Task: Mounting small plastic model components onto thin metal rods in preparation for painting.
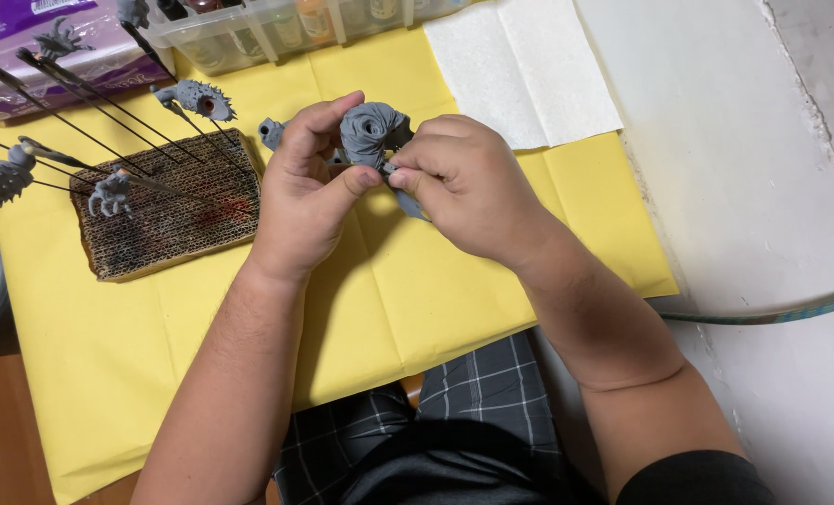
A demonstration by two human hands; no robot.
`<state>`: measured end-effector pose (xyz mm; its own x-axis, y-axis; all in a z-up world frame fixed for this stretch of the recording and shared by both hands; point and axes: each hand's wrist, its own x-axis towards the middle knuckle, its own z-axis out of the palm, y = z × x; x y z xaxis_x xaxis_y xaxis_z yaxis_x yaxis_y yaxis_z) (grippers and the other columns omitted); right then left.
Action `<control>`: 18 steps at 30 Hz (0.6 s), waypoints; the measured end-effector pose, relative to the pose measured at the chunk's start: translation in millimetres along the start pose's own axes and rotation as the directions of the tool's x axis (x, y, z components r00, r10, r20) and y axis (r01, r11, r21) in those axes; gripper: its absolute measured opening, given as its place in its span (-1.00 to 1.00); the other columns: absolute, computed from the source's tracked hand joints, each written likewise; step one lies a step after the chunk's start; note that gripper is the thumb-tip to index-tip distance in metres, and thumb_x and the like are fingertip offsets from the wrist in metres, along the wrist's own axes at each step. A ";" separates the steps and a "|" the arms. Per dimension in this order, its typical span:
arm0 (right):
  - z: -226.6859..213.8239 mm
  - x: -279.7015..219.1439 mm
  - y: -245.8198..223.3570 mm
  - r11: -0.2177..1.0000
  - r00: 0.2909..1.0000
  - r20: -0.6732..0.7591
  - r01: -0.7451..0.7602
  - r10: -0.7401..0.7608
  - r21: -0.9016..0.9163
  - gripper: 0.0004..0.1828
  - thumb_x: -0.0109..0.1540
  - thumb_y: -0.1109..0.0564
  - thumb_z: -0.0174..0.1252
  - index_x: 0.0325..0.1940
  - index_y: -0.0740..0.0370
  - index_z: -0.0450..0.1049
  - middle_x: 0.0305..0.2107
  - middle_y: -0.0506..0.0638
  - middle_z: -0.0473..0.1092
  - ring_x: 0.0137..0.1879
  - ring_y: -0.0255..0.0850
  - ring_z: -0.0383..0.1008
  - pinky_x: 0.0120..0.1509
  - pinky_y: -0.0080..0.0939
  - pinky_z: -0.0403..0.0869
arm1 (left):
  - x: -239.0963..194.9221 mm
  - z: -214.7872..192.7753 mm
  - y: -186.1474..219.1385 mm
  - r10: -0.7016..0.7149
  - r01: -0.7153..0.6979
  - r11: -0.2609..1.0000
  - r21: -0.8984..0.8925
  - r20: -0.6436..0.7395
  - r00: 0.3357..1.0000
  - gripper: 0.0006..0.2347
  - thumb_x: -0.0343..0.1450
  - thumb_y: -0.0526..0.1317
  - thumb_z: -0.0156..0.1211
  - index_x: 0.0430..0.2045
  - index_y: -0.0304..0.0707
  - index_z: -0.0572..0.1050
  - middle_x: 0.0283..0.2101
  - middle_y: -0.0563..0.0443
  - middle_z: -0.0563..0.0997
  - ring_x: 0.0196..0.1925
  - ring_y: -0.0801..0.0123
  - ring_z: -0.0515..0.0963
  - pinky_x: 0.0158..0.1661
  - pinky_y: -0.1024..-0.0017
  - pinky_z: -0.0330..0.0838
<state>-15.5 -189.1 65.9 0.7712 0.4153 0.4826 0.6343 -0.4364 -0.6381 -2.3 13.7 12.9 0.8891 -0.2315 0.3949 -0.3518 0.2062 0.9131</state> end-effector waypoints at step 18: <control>-2.6 8.0 -11.3 0.991 0.998 0.031 -0.058 0.055 0.119 -0.88 0.25 0.31 0.33 -0.15 0.43 0.62 -0.51 0.14 0.47 -0.36 -0.08 0.47 -0.21 -0.14 0.42 | 3.1 -5.1 9.1 0.018 -0.018 1.000 0.013 -0.006 1.000 -0.52 0.49 -0.38 0.29 0.34 -0.13 0.34 0.13 0.21 0.50 0.13 0.65 0.48 0.04 0.62 0.60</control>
<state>-16.3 -182.9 78.5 0.8026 0.4151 0.4283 0.5776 -0.3615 -0.7319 -1.3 19.7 21.9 0.8844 -0.2221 0.4105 -0.3715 0.1976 0.9072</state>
